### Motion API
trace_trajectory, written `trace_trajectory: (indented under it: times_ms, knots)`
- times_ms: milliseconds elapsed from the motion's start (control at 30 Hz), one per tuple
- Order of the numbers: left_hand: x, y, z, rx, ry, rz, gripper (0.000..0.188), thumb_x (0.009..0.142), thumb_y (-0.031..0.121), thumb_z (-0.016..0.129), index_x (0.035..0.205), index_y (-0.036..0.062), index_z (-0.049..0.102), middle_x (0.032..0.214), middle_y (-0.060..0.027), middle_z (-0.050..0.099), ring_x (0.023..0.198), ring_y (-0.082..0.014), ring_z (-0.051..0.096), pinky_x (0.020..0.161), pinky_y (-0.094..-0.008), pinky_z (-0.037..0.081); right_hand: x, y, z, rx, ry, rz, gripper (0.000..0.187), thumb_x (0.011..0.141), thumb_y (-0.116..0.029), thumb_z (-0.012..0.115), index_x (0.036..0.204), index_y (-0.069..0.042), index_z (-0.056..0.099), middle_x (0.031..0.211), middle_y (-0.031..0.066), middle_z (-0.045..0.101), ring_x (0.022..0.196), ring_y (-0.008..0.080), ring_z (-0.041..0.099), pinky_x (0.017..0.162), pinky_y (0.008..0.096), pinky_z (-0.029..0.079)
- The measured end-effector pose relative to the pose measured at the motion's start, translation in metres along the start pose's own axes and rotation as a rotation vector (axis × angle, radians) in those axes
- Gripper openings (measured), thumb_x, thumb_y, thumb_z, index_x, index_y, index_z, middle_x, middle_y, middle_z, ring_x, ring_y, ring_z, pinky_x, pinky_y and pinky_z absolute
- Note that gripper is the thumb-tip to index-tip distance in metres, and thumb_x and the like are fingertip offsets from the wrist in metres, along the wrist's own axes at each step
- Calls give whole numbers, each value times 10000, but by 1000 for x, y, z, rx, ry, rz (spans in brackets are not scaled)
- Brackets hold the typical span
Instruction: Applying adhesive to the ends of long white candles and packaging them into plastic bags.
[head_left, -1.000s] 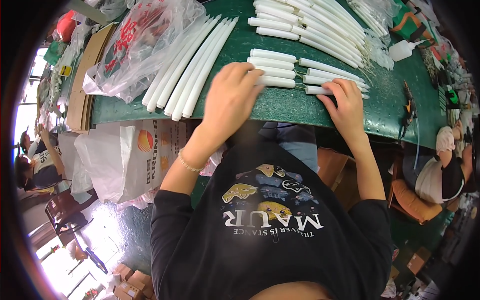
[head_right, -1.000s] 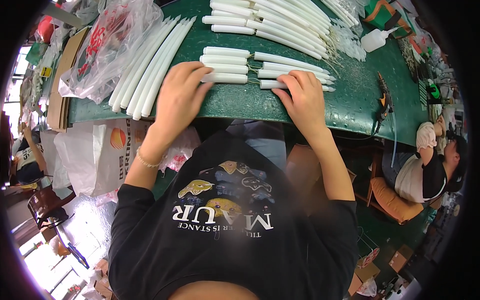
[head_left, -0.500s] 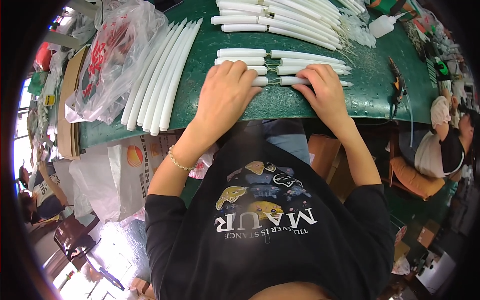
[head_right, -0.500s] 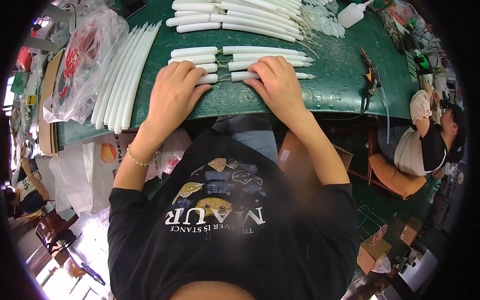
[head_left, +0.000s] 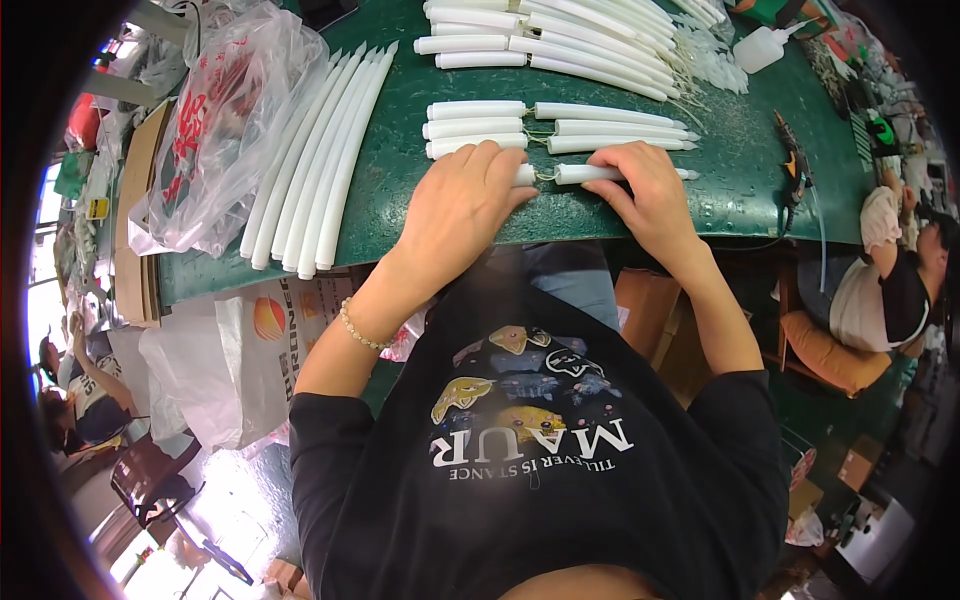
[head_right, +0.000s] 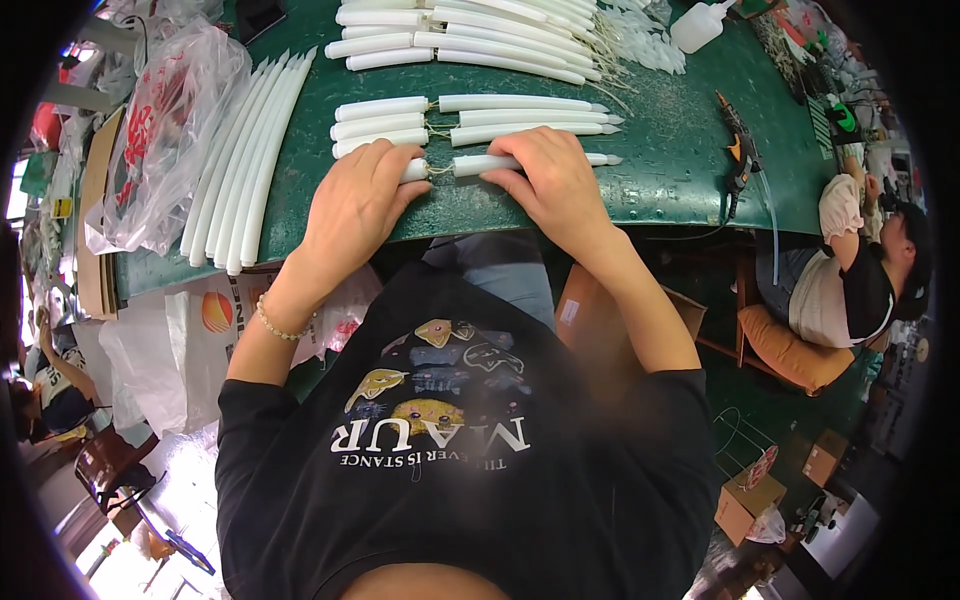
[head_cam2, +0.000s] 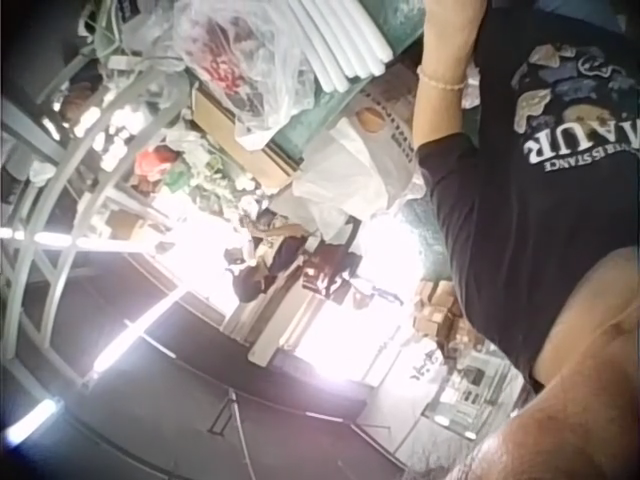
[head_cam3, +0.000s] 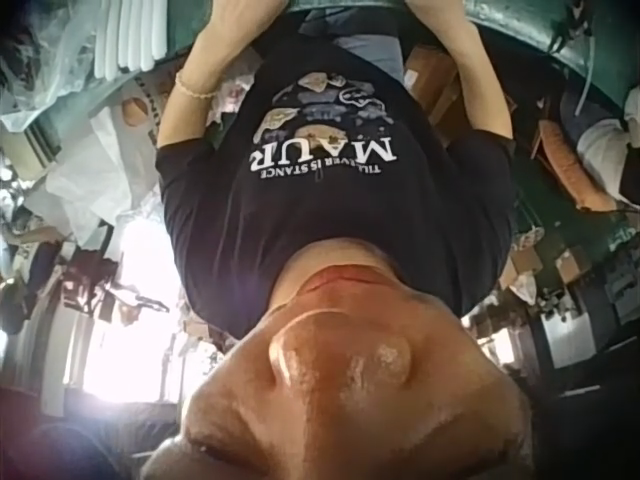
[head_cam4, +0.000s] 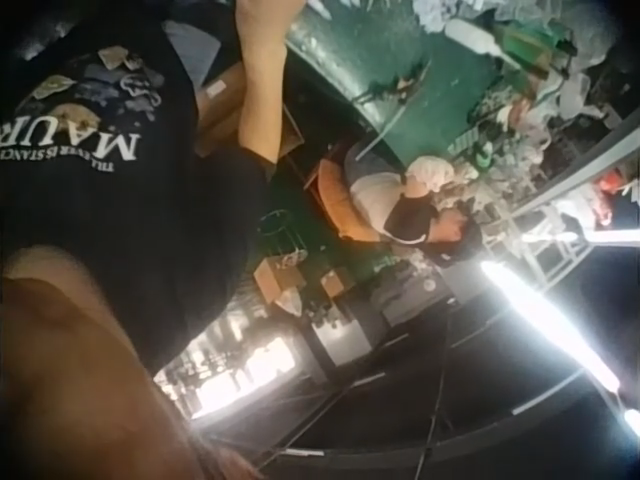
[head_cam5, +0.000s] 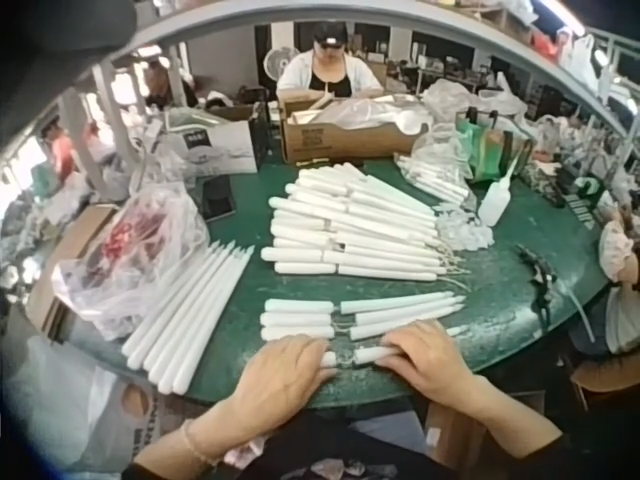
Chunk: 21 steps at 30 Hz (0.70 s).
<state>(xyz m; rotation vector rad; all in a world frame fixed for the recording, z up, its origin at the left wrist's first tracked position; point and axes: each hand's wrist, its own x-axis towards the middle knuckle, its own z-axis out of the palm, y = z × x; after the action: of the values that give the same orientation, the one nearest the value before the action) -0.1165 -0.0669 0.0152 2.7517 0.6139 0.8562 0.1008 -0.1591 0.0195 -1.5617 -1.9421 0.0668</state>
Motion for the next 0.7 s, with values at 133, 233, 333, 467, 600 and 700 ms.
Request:
trace_trajectory:
  times_ms: [133, 233, 333, 467, 600, 700]
  knots:
    - [1, -1, -1, -26, 67, 50, 244, 808, 139, 661, 1001, 42, 547, 819, -92, 546, 748, -279, 569, 671, -381, 467, 1, -5, -7, 46, -58, 35, 199, 791, -131, 704, 946, -47, 612, 869, 85, 611, 837, 274, 561, 783, 353, 424]
    - [0, 2, -7, -93, 16, -4, 245, 810, 151, 664, 1003, 48, 553, 809, -91, 544, 724, -278, 574, 641, -381, 468, 2, -7, -12, 85, -86, 67, 194, 798, -124, 698, 953, -47, 612, 874, 86, 609, 837, 275, 559, 777, 353, 429]
    - [0, 1, -10, -128, -74, -32, 249, 808, 159, 668, 1004, 55, 554, 799, -92, 546, 715, -282, 577, 626, -385, 468, 3, -9, -19, 147, -132, 116, 194, 806, -114, 691, 967, -43, 611, 883, 87, 607, 845, 274, 560, 773, 348, 438]
    - [2, 2, -8, -129, -31, 14, 263, 807, 178, 674, 1011, 60, 556, 762, -90, 537, 690, -285, 578, 606, -388, 463, 3, -10, -24, 247, -186, 169, 200, 822, -106, 680, 994, -34, 609, 900, 84, 602, 853, 247, 569, 765, 328, 454]
    - [2, 5, -8, -149, -13, 17, 246, 831, 139, 657, 1046, 71, 559, 799, -101, 569, 708, -301, 592, 608, -395, 458, 3, -9, -26, 321, -206, 223, 194, 833, -101, 673, 1000, -26, 608, 910, 78, 602, 842, 221, 572, 754, 310, 464]
    - [1, 9, -12, -201, -76, -34, 251, 825, 135, 667, 1042, 67, 561, 790, -104, 569, 695, -303, 587, 590, -393, 453, 4, -12, -31, 324, -233, 226, 194, 840, -99, 668, 1002, -14, 604, 918, 74, 611, 832, 202, 578, 754, 296, 468]
